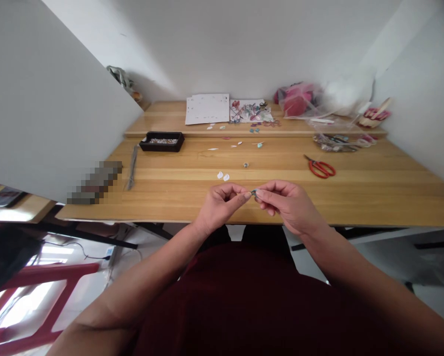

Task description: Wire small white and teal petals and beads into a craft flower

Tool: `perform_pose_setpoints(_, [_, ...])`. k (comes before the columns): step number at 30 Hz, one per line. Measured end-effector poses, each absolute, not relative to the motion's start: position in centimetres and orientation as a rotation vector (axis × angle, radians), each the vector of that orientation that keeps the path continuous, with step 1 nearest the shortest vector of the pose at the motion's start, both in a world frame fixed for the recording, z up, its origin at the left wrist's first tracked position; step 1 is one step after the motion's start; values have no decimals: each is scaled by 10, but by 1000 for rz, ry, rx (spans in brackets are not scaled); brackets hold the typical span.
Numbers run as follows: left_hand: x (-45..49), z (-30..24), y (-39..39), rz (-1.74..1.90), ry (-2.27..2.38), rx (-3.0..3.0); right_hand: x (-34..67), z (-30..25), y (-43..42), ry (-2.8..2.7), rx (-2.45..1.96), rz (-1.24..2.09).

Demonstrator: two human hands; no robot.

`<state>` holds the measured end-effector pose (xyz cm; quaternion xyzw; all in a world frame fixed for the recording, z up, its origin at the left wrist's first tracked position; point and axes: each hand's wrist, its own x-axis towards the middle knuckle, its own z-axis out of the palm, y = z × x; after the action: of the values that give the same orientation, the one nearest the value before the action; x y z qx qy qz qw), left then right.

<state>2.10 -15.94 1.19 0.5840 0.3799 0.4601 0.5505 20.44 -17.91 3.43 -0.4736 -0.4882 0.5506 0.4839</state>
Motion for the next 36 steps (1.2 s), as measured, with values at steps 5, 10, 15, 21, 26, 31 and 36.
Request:
perform_pose_setpoints(5, [23,10,-159,1158,881,1371,204,35,-180,-1165,-1126,1355])
perform_pose_setpoints(10, [25,8,-159,1212,873,1321,205,35,-181,-1176,-1173,1393])
perform_pose_setpoints(15, [25,6,-162,1189,874,1254,205,29,-181,-1224,-1199,1277])
perform_pose_setpoints(21, [25,2,-161,1190,817,1209,202,29,-180,-1167,-1150,1353])
perform_pose_setpoints(26, [24,0,-160,1184,828,1192,205,30,-182,-1275,-1087,1341])
perform_pose_setpoints(31, [26,2,-160,1147,807,1188,205,30,-185,-1635,-1123,922])
perform_pose_setpoints(36, [24,3,-160,1144,815,1226,203,32,-188,-1710,-1242,717])
